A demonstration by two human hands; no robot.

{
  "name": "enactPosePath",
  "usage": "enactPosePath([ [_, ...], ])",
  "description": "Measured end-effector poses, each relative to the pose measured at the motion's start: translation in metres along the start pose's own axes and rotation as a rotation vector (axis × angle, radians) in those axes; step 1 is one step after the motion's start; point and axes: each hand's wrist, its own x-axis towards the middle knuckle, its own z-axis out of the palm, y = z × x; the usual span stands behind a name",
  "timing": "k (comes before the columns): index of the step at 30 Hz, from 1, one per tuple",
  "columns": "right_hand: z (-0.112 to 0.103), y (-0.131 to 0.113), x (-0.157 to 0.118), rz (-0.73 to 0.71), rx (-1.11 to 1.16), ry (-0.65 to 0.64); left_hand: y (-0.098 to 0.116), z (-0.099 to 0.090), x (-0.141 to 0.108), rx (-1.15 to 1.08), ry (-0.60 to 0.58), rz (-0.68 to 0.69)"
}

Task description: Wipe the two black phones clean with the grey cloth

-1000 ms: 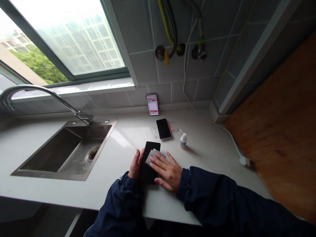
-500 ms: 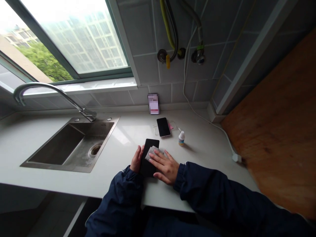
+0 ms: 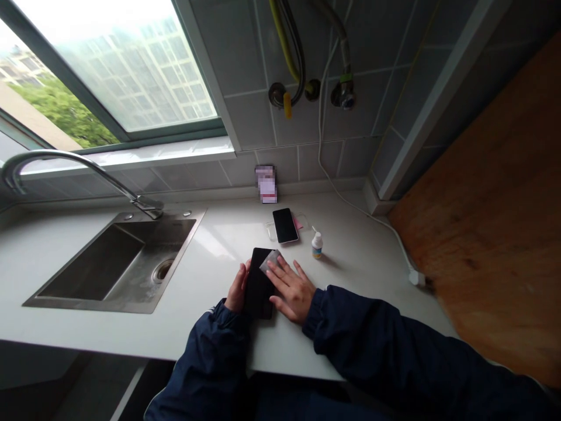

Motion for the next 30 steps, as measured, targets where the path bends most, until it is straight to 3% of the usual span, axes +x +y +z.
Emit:
enactPosePath([
  [6,0.0026,-0.0041,-0.0047,-0.330,0.054,-0.075,0.0008,-0.0046,0.0016,0.043,-0.015,-0.049],
  [12,-0.0018,-0.0042,-0.0029,-0.178,0.030,-0.039,0.0014,-0.0070,0.0045,0.074,0.040,-0.043],
  [19,-0.0061,-0.0038,-0.0003,-0.053,0.015,-0.003,0.0023,0.0003,0.0020,0.036,-0.004,-0.081],
  [21,-0.0054,-0.0046,-0.0015,-0.064,0.032,0.000,0.0024,-0.0003,0.0029,0.039,-0.005,-0.083],
  [26,-0.0023,-0.0065,-0.0060,-0.309,0.100,-0.050,0.0026,-0.0047,0.0059,0.076,-0.006,-0.101],
  [30,-0.0026,-0.0058,-0.0043,-0.201,0.077,-0.039,0.0025,-0.0035,0.0055,0.074,-0.007,-0.087],
])
